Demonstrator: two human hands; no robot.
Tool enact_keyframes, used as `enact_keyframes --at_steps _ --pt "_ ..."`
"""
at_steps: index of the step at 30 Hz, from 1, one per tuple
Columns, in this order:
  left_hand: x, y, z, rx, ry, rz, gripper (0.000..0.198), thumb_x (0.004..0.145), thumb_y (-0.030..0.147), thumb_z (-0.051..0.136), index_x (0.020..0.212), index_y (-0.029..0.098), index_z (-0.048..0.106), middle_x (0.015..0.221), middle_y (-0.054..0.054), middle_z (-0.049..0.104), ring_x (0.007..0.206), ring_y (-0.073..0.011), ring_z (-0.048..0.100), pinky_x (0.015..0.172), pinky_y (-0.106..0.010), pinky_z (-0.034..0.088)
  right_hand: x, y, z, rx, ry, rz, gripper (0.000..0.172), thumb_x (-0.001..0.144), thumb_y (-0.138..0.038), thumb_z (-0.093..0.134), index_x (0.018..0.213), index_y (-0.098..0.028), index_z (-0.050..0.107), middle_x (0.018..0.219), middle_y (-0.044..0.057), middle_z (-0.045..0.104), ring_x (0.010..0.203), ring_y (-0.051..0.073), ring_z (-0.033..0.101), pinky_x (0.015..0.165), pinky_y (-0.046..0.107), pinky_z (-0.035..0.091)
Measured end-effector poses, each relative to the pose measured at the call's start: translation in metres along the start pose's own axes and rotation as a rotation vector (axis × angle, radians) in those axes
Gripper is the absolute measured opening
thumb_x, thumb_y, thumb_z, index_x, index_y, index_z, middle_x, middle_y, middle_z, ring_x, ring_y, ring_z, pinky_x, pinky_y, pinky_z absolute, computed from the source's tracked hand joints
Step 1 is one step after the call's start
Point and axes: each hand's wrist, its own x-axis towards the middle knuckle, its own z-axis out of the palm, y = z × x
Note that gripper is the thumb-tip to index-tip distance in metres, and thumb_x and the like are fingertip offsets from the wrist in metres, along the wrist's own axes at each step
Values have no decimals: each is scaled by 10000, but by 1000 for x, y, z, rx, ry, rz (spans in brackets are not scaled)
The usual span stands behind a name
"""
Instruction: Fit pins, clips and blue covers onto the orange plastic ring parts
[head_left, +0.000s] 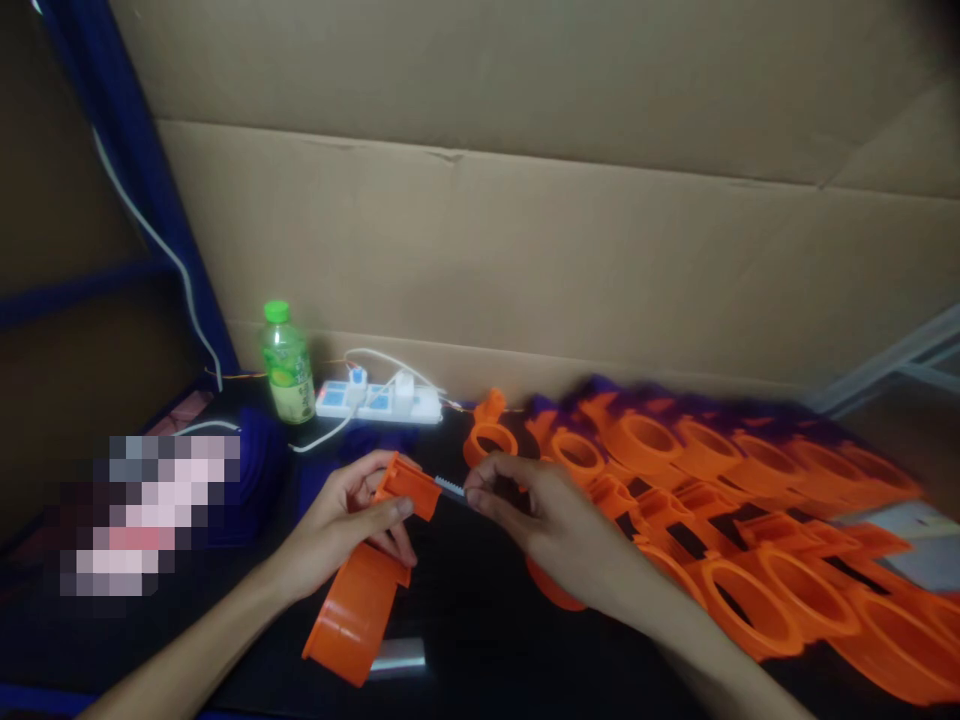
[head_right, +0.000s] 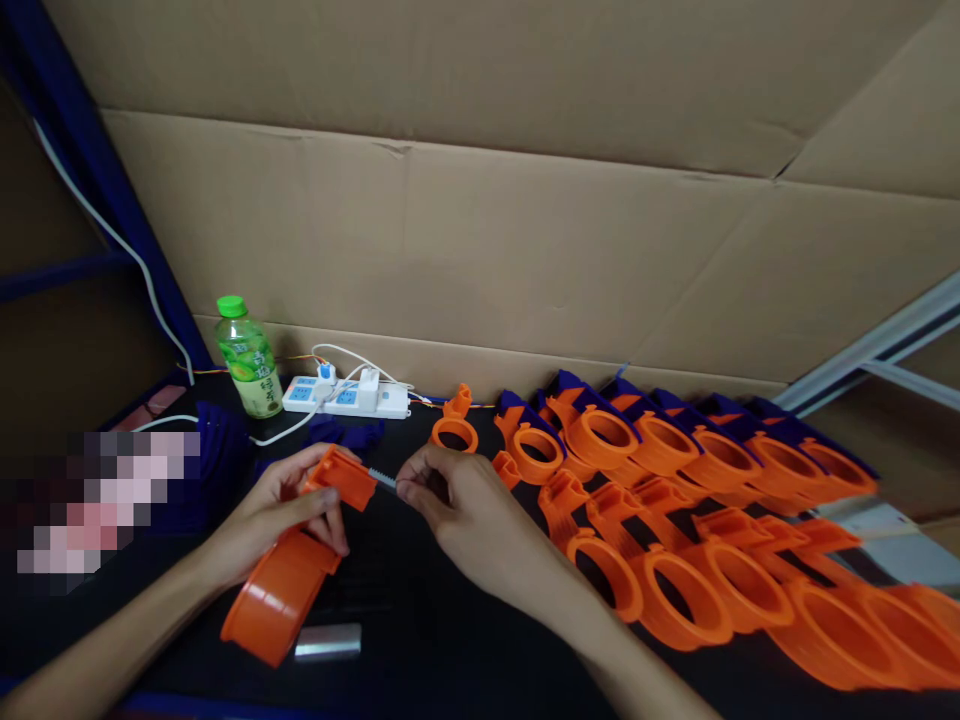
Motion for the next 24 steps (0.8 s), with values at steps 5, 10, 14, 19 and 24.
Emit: enact_keyframes --at_steps 5,10,14,19,24 --pt "0 -2 0 44 11 -4 313 888 314 687 1159 188 596 737 -48 732 586 -196 727 539 -247 570 14 -3 7 -5 -23 -18 133 920 -239 556 860 -181 661 790 13 653 701 128 548 627 251 393" --pt "3 -2 -5 51 61 -27 311 871 343 703 1114 179 600 787 -69 743 602 -208 735 561 -272 586 38 3 19 12 -41 -44 95 875 -216 604 840 -161 673 801 20 659 717 126 558 638 249 414" --pt "5 -1 -6 32 68 -47 342 867 374 699 1120 166 600 759 -75 744 589 -223 733 536 -276 576 51 4 28 19 -34 -66 90 864 -177 595 834 -156 676 771 10 644 687 114 538 622 239 399" --pt "7 -2 -9 27 115 -38 353 841 382 725 1093 158 619 745 -80 752 576 -228 735 543 -283 580 57 -1 39 40 -5 -99 104 893 -153 561 862 -154 661 782 14 651 698 109 559 652 235 413" --pt "9 0 -13 42 169 -48 347 824 372 744 1057 144 625 674 -83 742 565 -231 729 545 -283 581 66 3 47 81 4 -115 126 922 -186 548 858 -161 654 802 20 655 710 117 568 676 247 422"
